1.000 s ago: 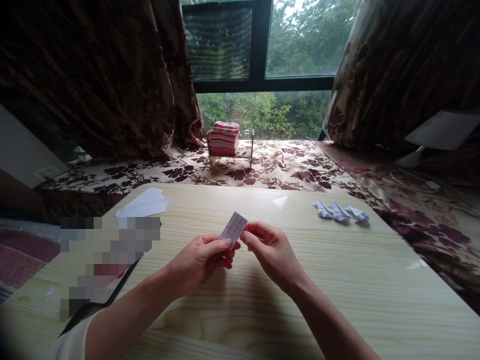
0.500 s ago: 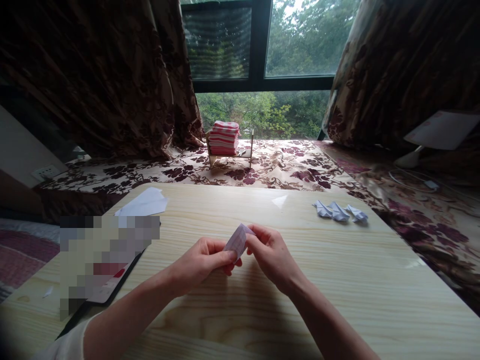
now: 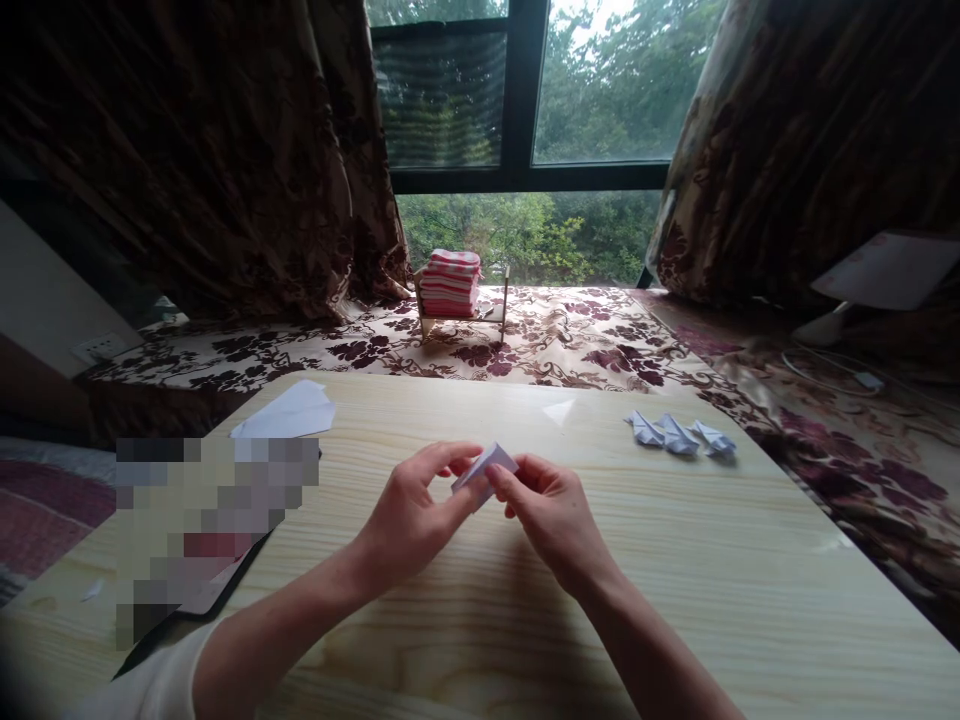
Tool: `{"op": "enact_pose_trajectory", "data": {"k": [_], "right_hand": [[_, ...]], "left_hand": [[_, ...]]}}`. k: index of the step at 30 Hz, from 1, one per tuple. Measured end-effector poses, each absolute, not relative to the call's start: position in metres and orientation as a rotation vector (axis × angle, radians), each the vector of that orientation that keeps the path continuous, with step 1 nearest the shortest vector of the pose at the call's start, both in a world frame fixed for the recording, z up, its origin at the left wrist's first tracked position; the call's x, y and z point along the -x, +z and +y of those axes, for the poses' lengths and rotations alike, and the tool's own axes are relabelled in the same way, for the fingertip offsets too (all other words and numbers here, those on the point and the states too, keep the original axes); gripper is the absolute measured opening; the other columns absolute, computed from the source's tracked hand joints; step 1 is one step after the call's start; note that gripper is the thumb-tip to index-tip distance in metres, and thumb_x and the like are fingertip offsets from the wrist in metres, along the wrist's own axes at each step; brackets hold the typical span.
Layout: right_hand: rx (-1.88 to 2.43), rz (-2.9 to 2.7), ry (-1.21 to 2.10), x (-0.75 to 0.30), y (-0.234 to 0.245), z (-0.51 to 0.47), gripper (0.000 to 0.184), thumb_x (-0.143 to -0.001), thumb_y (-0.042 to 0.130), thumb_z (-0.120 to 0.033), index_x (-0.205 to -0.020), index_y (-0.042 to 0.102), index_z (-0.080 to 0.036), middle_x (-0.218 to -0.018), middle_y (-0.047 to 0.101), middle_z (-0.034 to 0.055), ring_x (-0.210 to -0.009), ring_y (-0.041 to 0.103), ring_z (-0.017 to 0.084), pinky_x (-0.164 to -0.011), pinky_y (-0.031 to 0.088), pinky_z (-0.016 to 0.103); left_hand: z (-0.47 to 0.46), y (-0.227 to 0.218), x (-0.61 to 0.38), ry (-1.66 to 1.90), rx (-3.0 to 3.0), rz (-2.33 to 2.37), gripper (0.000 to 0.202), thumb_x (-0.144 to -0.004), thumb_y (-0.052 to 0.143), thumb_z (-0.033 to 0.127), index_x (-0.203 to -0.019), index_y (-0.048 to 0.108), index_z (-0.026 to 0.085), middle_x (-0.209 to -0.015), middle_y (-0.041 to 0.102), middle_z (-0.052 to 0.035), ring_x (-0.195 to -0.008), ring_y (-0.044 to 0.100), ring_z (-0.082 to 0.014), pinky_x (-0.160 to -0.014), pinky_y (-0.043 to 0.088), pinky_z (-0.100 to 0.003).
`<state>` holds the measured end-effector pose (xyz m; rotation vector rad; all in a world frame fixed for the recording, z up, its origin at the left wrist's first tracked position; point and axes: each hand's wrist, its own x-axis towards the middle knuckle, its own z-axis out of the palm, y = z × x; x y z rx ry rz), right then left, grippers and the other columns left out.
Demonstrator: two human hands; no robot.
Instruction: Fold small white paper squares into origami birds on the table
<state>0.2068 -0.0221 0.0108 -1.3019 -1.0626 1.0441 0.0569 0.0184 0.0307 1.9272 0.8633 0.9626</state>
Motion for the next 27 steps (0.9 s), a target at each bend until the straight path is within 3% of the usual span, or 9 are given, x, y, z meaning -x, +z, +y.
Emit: {"op": "enact_pose_trajectory", "data": {"k": [4, 7, 12, 15, 19, 22, 27], "right_hand": [[1.302, -1.117, 1.055, -0.208, 0.010, -0.023, 0.029, -0.074, 0.068, -0.044, -0.077, 0.067, -0.015, -0.063, 0.059, -0.0008, -0.056, 0.048, 0.009, -0.053, 0.041, 0.022], [1.274, -1.177, 1.006, -0.207, 0.007, -0.023, 0.034, -0.076, 0.067, -0.040, -0.099, 0.062, -0.016, -0.075, 0.065, 0.0024, -0.064, 0.056, 0.013, -0.059, 0.046, 0.026], [1.292, -1.469, 0.483, -0.205, 0.002, -0.025, 0.040, -0.081, 0.062, -0.025, -0.119, 0.052, -0.022, -0.092, 0.062, 0.0053, -0.079, 0.060, 0.018, -0.066, 0.051, 0.032], [1.243, -1.704, 0.153, -0.205, 0.005, -0.027, 0.041, -0.081, 0.057, -0.015, -0.121, 0.053, -0.025, -0.116, 0.052, 0.0098, -0.102, 0.054, 0.022, -0.079, 0.051, 0.038], [1.226, -1.924, 0.046, -0.205, 0.006, -0.028, 0.051, -0.076, 0.053, -0.004, -0.124, 0.051, -0.024, -0.133, 0.040, 0.0116, -0.115, 0.048, 0.026, -0.089, 0.048, 0.043], [1.231, -1.946, -0.007, -0.205, 0.005, -0.028, 0.049, -0.074, 0.054, -0.004, -0.119, 0.053, -0.023, -0.134, 0.039, 0.0123, -0.117, 0.046, 0.028, -0.090, 0.047, 0.045], [1.194, -1.874, 0.070, -0.203, 0.008, -0.030, 0.024, -0.078, 0.054, -0.008, -0.098, 0.059, -0.021, -0.125, 0.045, 0.0109, -0.111, 0.051, 0.024, -0.088, 0.047, 0.040]], "left_hand": [[0.026, 0.031, -0.051, 0.774, -1.309, 0.817, 0.027, -0.081, 0.056, 0.034, -0.085, 0.070, 0.011, -0.074, 0.066, -0.0067, -0.072, 0.057, -0.0162, -0.070, 0.045, -0.029], [0.029, 0.028, -0.047, 0.717, -1.046, 0.815, 0.028, -0.075, 0.064, 0.036, -0.078, 0.069, 0.008, -0.071, 0.064, -0.0067, -0.068, 0.056, -0.0140, -0.066, 0.045, -0.025], [0.030, 0.022, -0.045, 0.678, -0.884, 0.771, 0.027, -0.075, 0.066, 0.035, -0.079, 0.069, 0.008, -0.074, 0.065, -0.0079, -0.069, 0.058, -0.0135, -0.064, 0.048, -0.024], [0.031, 0.021, -0.045, 0.671, -0.827, 0.784, 0.024, -0.077, 0.063, 0.030, -0.084, 0.070, 0.008, -0.077, 0.066, -0.0086, -0.071, 0.059, -0.0139, -0.064, 0.050, -0.024], [0.031, 0.021, -0.044, 0.682, -0.800, 0.775, 0.020, -0.078, 0.063, 0.026, -0.082, 0.070, 0.008, -0.079, 0.066, -0.0086, -0.070, 0.060, -0.0133, -0.061, 0.050, -0.022], [0.033, 0.021, -0.043, 0.714, -0.817, 0.779, 0.020, -0.079, 0.062, 0.025, -0.083, 0.070, 0.007, -0.078, 0.066, -0.0086, -0.069, 0.059, -0.0131, -0.062, 0.050, -0.023], [0.040, 0.025, -0.040, 0.825, -0.817, 0.827, 0.021, -0.077, 0.063, 0.028, -0.082, 0.069, 0.008, -0.078, 0.066, -0.0085, -0.070, 0.060, -0.0145, -0.066, 0.051, -0.025]]}}
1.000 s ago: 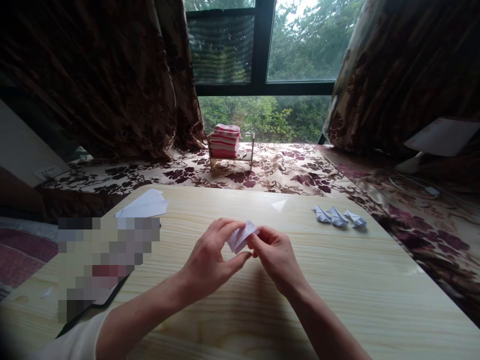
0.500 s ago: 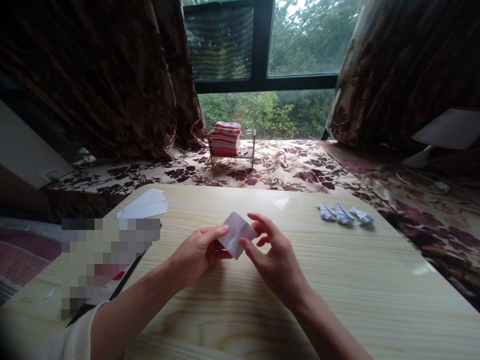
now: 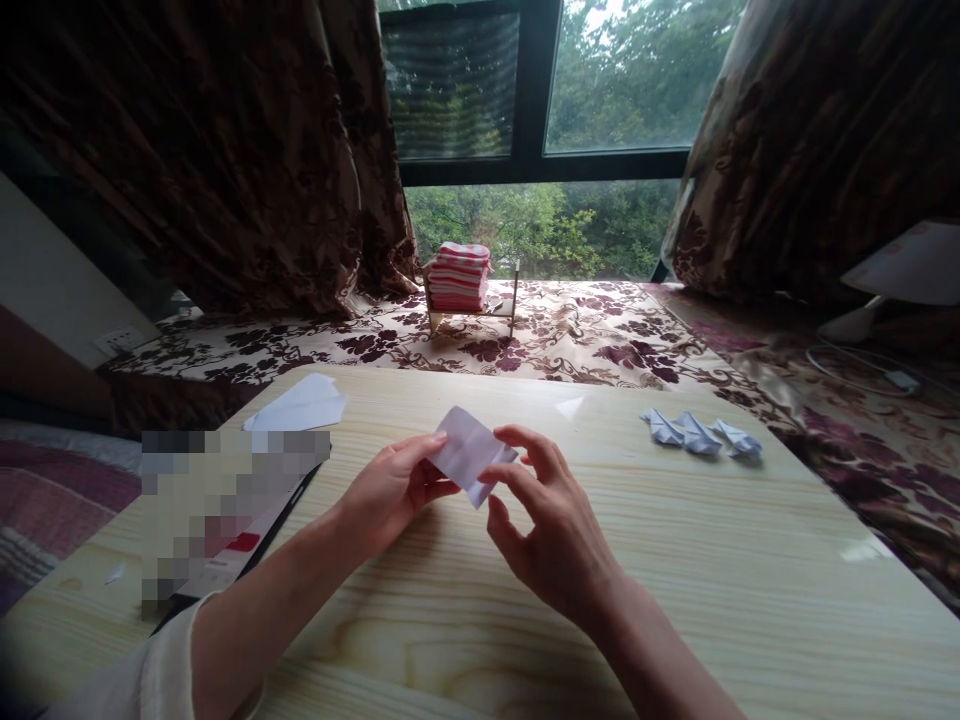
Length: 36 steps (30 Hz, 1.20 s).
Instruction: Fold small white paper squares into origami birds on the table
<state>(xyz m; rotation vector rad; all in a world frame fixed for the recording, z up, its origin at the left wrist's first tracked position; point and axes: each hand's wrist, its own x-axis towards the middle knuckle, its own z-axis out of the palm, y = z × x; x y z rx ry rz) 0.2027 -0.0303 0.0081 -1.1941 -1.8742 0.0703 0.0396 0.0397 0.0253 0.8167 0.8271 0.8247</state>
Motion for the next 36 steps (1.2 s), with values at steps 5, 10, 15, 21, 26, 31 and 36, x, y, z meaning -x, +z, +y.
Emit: {"op": "enact_pose_trajectory", "data": {"k": [5, 10, 15, 21, 26, 31, 36], "right_hand": [[1.300, -1.627, 0.465, -0.198, 0.007, -0.032, 0.011, -0.086, 0.054, -0.028, -0.085, 0.061, -0.020, -0.120, 0.050, 0.0094, -0.104, 0.056, 0.023, -0.085, 0.048, 0.037], [1.269, -1.343, 0.852, -0.198, 0.003, -0.028, 0.019, -0.082, 0.060, -0.039, -0.086, 0.056, -0.020, -0.094, 0.062, 0.0053, -0.082, 0.062, 0.018, -0.074, 0.051, 0.031], [1.259, -1.341, 0.836, -0.199, 0.004, -0.028, 0.016, -0.081, 0.063, -0.036, -0.085, 0.057, -0.021, -0.089, 0.062, 0.0038, -0.087, 0.061, 0.018, -0.084, 0.049, 0.034], [1.269, -1.424, 0.845, -0.199, 0.006, -0.030, 0.013, -0.081, 0.061, -0.032, -0.088, 0.060, -0.021, -0.095, 0.063, 0.0042, -0.086, 0.061, 0.018, -0.078, 0.049, 0.031], [1.324, -1.453, 0.904, -0.200, 0.008, -0.032, 0.018, -0.082, 0.060, -0.037, -0.087, 0.063, -0.020, -0.081, 0.066, 0.0024, -0.078, 0.061, 0.018, -0.072, 0.048, 0.028], [1.329, -1.429, 0.849, -0.200, 0.010, -0.033, 0.017, -0.082, 0.056, -0.032, -0.086, 0.067, -0.020, -0.087, 0.068, 0.0034, -0.081, 0.062, 0.019, -0.071, 0.049, 0.029], [1.258, -1.304, 0.889, -0.201, 0.015, -0.033, 0.017, -0.079, 0.056, -0.026, -0.092, 0.064, -0.020, -0.083, 0.065, 0.0036, -0.073, 0.060, 0.016, -0.060, 0.048, 0.025]], "left_hand": [[0.040, 0.029, -0.038, 0.832, -0.796, 0.812, 0.022, -0.074, 0.066, 0.029, -0.080, 0.068, 0.008, -0.075, 0.066, -0.0075, -0.069, 0.060, -0.0157, -0.066, 0.052, -0.028], [0.038, 0.029, -0.038, 0.840, -0.803, 0.799, 0.023, -0.073, 0.067, 0.030, -0.082, 0.069, 0.009, -0.080, 0.067, -0.0080, -0.073, 0.060, -0.0156, -0.066, 0.050, -0.027], [0.040, 0.029, -0.038, 0.878, -0.776, 0.833, 0.024, -0.070, 0.070, 0.030, -0.084, 0.069, 0.011, -0.080, 0.067, -0.0057, -0.072, 0.059, -0.0149, -0.065, 0.048, -0.026], [0.039, 0.028, -0.037, 0.837, -0.812, 0.792, 0.027, -0.070, 0.070, 0.034, -0.083, 0.069, 0.011, -0.078, 0.066, -0.0055, -0.072, 0.058, -0.0149, -0.066, 0.048, -0.026], [0.043, 0.027, -0.037, 0.942, -0.757, 0.849, 0.023, -0.065, 0.073, 0.030, -0.077, 0.068, 0.011, -0.073, 0.064, -0.0027, -0.066, 0.056, -0.0120, -0.060, 0.045, -0.022], [0.049, 0.022, -0.035, 0.959, -0.825, 0.908, 0.022, -0.068, 0.069, 0.030, -0.079, 0.068, 0.011, -0.070, 0.064, -0.0028, -0.063, 0.055, -0.0120, -0.061, 0.046, -0.024], [0.043, 0.028, -0.032, 1.116, -1.474, 1.004, 0.045, -0.065, 0.066, 0.012, -0.110, 0.065, 0.018, -0.110, 0.063, -0.0082, -0.096, 0.057, -0.0206, -0.084, 0.045, -0.031]]}}
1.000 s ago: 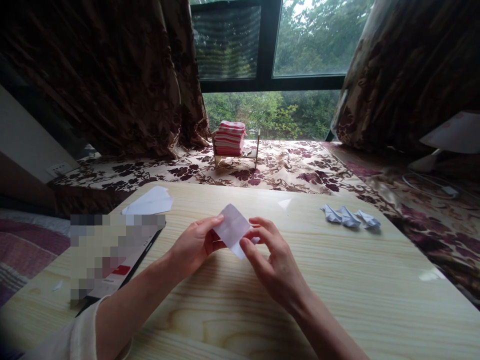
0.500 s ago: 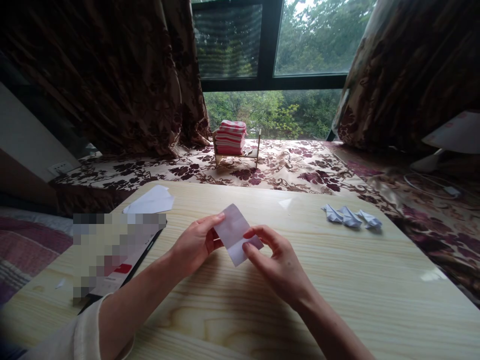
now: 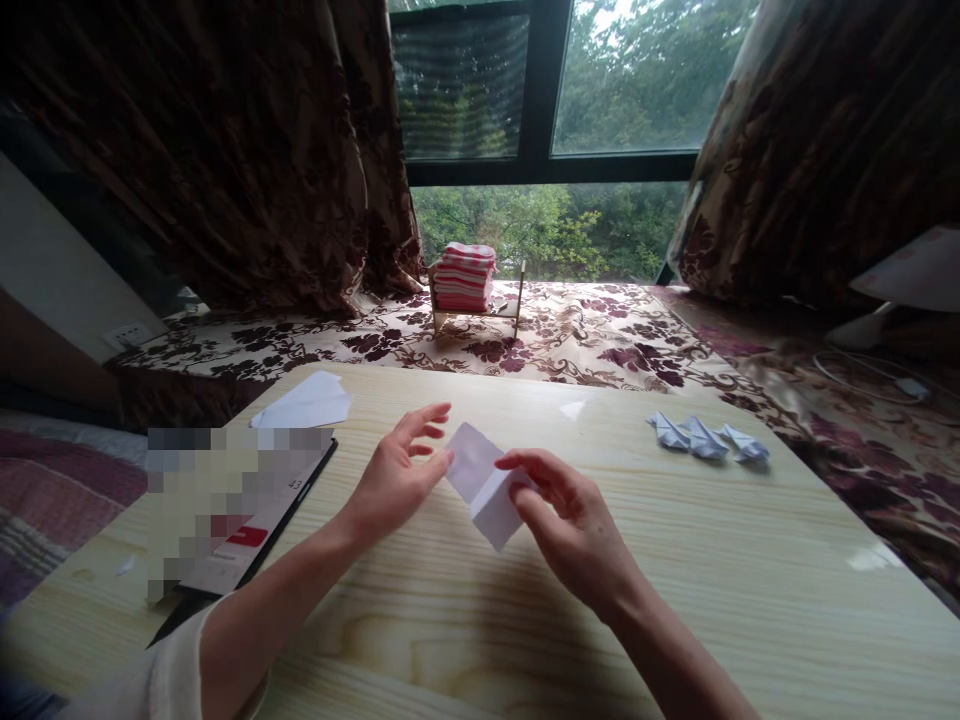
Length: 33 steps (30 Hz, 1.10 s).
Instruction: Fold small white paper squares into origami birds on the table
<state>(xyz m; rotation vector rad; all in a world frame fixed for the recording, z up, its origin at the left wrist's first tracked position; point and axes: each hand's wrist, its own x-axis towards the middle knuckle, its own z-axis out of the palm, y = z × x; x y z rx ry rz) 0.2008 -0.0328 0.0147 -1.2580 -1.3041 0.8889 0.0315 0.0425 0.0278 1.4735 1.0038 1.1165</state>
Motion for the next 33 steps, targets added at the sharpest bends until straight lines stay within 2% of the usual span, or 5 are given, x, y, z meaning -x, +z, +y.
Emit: {"op": "enact_pose_trajectory", "data": {"k": [5, 10, 16, 23, 33], "right_hand": [[1.168, -1.370, 1.081, -0.201, 0.021, -0.036, 0.036, -0.077, 0.056, -0.020, -0.113, 0.053, -0.022, -0.074, 0.057, -0.0002, -0.062, 0.053, 0.013, -0.051, 0.043, 0.022], [1.142, -1.373, 1.146, -0.207, 0.022, -0.036, 0.037, -0.078, 0.059, -0.021, -0.115, 0.054, -0.022, -0.075, 0.058, -0.0001, -0.066, 0.054, 0.013, -0.055, 0.043, 0.023], [1.311, -1.181, 0.996, -0.218, 0.020, -0.027, 0.047, -0.075, 0.067, -0.039, -0.116, 0.058, -0.019, -0.079, 0.064, 0.0038, -0.071, 0.060, 0.017, -0.057, 0.048, 0.026], [1.336, -1.237, 1.153, -0.215, 0.021, -0.029, 0.034, -0.073, 0.068, -0.045, -0.091, 0.070, -0.016, -0.082, 0.070, 0.0068, -0.074, 0.062, 0.020, -0.064, 0.050, 0.030], [1.271, -1.202, 1.129, -0.210, 0.020, -0.030, 0.026, -0.075, 0.068, -0.041, -0.086, 0.069, -0.017, -0.079, 0.068, 0.0036, -0.069, 0.058, 0.015, -0.060, 0.045, 0.024]], "left_hand": [[0.027, 0.039, -0.031, 1.035, -1.874, 0.672, 0.065, -0.062, 0.052, -0.002, -0.122, 0.059, 0.022, -0.129, 0.056, -0.0055, -0.125, 0.043, -0.0239, -0.109, 0.028, -0.032], [0.022, 0.036, -0.033, 0.690, -1.804, 0.736, 0.041, -0.070, 0.057, 0.012, -0.109, 0.068, 0.020, -0.099, 0.069, -0.0055, -0.092, 0.061, -0.0219, -0.079, 0.046, -0.028], [0.026, 0.034, -0.034, 0.506, -1.475, 0.865, 0.015, -0.070, 0.062, 0.026, -0.069, 0.069, 0.013, -0.062, 0.063, -0.0032, -0.054, 0.053, -0.0126, -0.049, 0.035, -0.021], [0.027, 0.039, -0.035, 0.484, -1.251, 0.891, 0.012, -0.064, 0.064, 0.026, -0.064, 0.066, 0.014, -0.054, 0.058, 0.0005, -0.046, 0.048, -0.0093, -0.045, 0.031, -0.020], [0.024, 0.039, -0.034, 0.387, -1.199, 0.821, 0.020, -0.065, 0.064, 0.029, -0.073, 0.070, 0.012, -0.055, 0.058, -0.0003, -0.045, 0.047, -0.0086, -0.044, 0.029, -0.019]]}}
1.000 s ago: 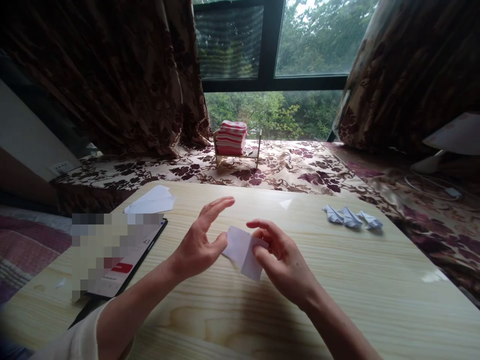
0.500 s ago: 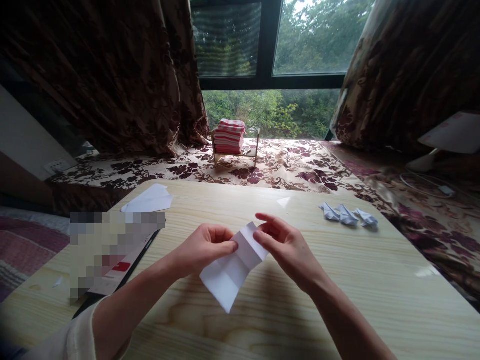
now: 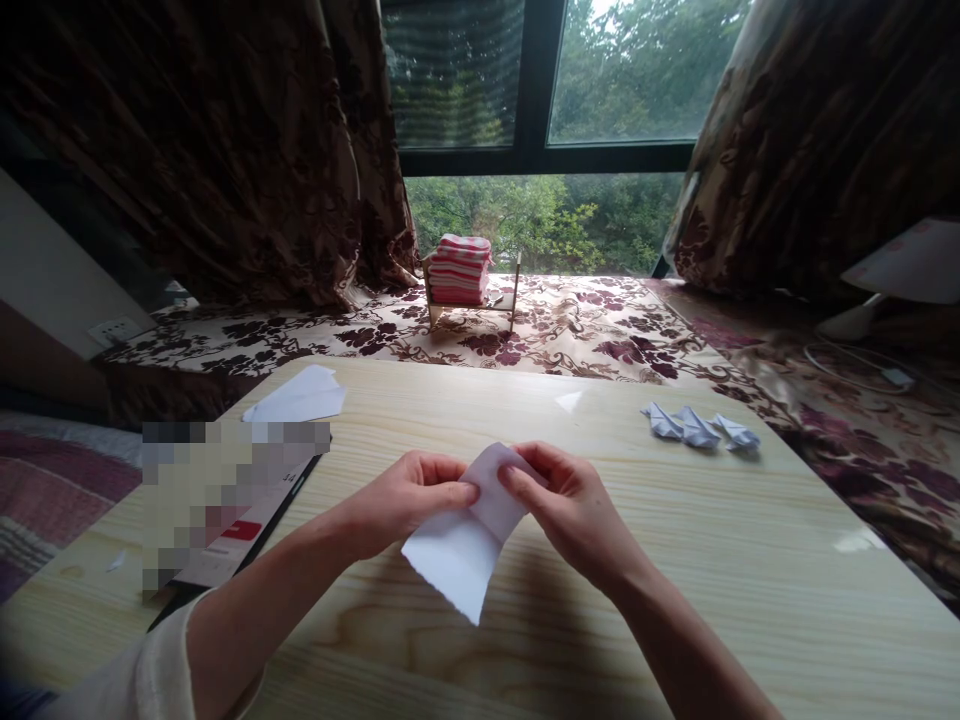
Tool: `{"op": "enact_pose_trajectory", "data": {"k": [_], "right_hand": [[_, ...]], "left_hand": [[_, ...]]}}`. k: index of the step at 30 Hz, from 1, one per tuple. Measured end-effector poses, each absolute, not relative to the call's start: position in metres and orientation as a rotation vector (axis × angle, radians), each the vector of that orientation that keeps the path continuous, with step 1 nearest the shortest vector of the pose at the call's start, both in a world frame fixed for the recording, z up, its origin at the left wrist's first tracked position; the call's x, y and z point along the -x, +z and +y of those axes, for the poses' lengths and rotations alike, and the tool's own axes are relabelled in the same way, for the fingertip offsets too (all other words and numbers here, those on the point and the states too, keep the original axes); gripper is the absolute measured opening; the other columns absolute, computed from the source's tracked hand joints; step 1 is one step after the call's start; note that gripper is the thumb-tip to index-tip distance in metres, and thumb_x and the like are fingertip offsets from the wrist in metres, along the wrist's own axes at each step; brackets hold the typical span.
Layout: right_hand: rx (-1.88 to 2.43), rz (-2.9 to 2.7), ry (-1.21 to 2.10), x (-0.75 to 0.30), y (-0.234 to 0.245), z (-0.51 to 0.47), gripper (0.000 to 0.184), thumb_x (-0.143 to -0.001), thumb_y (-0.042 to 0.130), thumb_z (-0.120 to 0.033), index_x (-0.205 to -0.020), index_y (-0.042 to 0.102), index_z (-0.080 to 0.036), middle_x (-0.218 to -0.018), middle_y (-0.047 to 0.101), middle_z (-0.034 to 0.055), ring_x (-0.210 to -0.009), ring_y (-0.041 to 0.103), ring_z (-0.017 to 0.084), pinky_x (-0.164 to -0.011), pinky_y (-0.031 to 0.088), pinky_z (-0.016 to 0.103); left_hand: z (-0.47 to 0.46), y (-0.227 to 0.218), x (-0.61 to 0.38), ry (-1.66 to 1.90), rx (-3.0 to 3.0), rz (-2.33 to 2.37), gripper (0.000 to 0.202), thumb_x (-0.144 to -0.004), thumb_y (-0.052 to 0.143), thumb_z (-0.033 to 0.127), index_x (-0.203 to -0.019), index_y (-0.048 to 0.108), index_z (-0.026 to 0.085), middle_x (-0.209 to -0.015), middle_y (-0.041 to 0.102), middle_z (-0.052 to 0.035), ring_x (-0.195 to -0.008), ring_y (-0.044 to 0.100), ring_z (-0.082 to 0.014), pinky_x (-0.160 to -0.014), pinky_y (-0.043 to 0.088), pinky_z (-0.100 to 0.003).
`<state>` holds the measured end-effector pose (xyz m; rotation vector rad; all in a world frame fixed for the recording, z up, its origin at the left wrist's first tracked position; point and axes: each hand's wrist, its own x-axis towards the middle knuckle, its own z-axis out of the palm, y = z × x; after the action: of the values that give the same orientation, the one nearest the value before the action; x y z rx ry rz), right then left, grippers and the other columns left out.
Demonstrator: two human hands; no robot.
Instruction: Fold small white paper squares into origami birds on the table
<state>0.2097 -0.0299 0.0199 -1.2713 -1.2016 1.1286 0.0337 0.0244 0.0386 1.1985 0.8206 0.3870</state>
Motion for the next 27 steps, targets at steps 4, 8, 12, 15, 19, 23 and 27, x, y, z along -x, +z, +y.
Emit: {"op": "enact_pose_trajectory", "data": {"k": [4, 8, 12, 15, 19, 23, 27], "right_hand": [[1.265, -1.230, 1.060, -0.209, 0.016, -0.030, 0.023, -0.077, 0.067, -0.039, -0.087, 0.068, -0.018, -0.079, 0.067, 0.0029, -0.071, 0.058, 0.015, -0.059, 0.044, 0.024], [1.247, -1.257, 1.000, -0.207, 0.013, -0.032, 0.018, -0.080, 0.065, -0.037, -0.086, 0.067, -0.019, -0.078, 0.065, 0.0011, -0.071, 0.057, 0.014, -0.059, 0.043, 0.021], [1.271, -1.326, 0.930, -0.206, 0.013, -0.033, 0.015, -0.081, 0.063, -0.034, -0.086, 0.065, -0.020, -0.079, 0.064, 0.0012, -0.073, 0.057, 0.014, -0.061, 0.044, 0.022], [1.287, -1.357, 0.877, -0.207, 0.011, -0.033, 0.014, -0.081, 0.064, -0.033, -0.085, 0.064, -0.020, -0.079, 0.063, 0.0008, -0.071, 0.056, 0.013, -0.060, 0.043, 0.021], [1.292, -1.274, 0.865, -0.208, 0.008, -0.030, 0.015, -0.080, 0.064, -0.035, -0.085, 0.064, -0.020, -0.077, 0.065, 0.0013, -0.068, 0.057, 0.013, -0.057, 0.045, 0.021], [1.293, -1.148, 0.886, -0.210, 0.009, -0.027, 0.028, -0.076, 0.068, -0.037, -0.098, 0.063, -0.020, -0.086, 0.070, 0.0042, -0.073, 0.062, 0.016, -0.058, 0.049, 0.023], [1.322, -1.210, 0.989, -0.213, 0.013, -0.027, 0.033, -0.075, 0.069, -0.039, -0.100, 0.064, -0.019, -0.085, 0.070, 0.0049, -0.074, 0.063, 0.018, -0.060, 0.051, 0.026]], "left_hand": [[0.024, 0.038, -0.034, 0.387, -1.178, 0.805, 0.020, -0.065, 0.066, 0.030, -0.071, 0.070, 0.011, -0.055, 0.058, -0.0009, -0.045, 0.047, -0.0082, -0.043, 0.030, -0.019], [0.024, 0.038, -0.034, 0.399, -1.173, 0.783, 0.025, -0.069, 0.065, 0.035, -0.073, 0.070, 0.011, -0.057, 0.058, -0.0010, -0.045, 0.047, -0.0075, -0.044, 0.030, -0.019], [0.024, 0.037, -0.034, 0.402, -1.168, 0.802, 0.029, -0.068, 0.066, 0.037, -0.077, 0.070, 0.010, -0.056, 0.058, -0.0005, -0.044, 0.046, -0.0074, -0.043, 0.029, -0.019], [0.024, 0.037, -0.034, 0.379, -1.166, 0.813, 0.029, -0.068, 0.065, 0.035, -0.080, 0.070, 0.009, -0.057, 0.058, -0.0006, -0.044, 0.046, -0.0071, -0.043, 0.030, -0.019], [0.025, 0.038, -0.032, 0.331, -1.153, 0.773, 0.029, -0.065, 0.065, 0.029, -0.086, 0.071, 0.009, -0.062, 0.062, -0.0023, -0.049, 0.051, -0.0094, -0.047, 0.034, -0.020], [0.026, 0.037, -0.032, 0.315, -1.175, 0.736, 0.031, -0.060, 0.065, 0.023, -0.087, 0.072, 0.009, -0.067, 0.064, -0.0034, -0.057, 0.055, -0.0117, -0.053, 0.038, -0.021], [0.028, 0.034, -0.033, 0.382, -1.188, 0.795, 0.028, -0.061, 0.063, 0.024, -0.083, 0.072, 0.009, -0.065, 0.063, -0.0029, -0.056, 0.052, -0.0101, -0.053, 0.035, -0.020]]}}
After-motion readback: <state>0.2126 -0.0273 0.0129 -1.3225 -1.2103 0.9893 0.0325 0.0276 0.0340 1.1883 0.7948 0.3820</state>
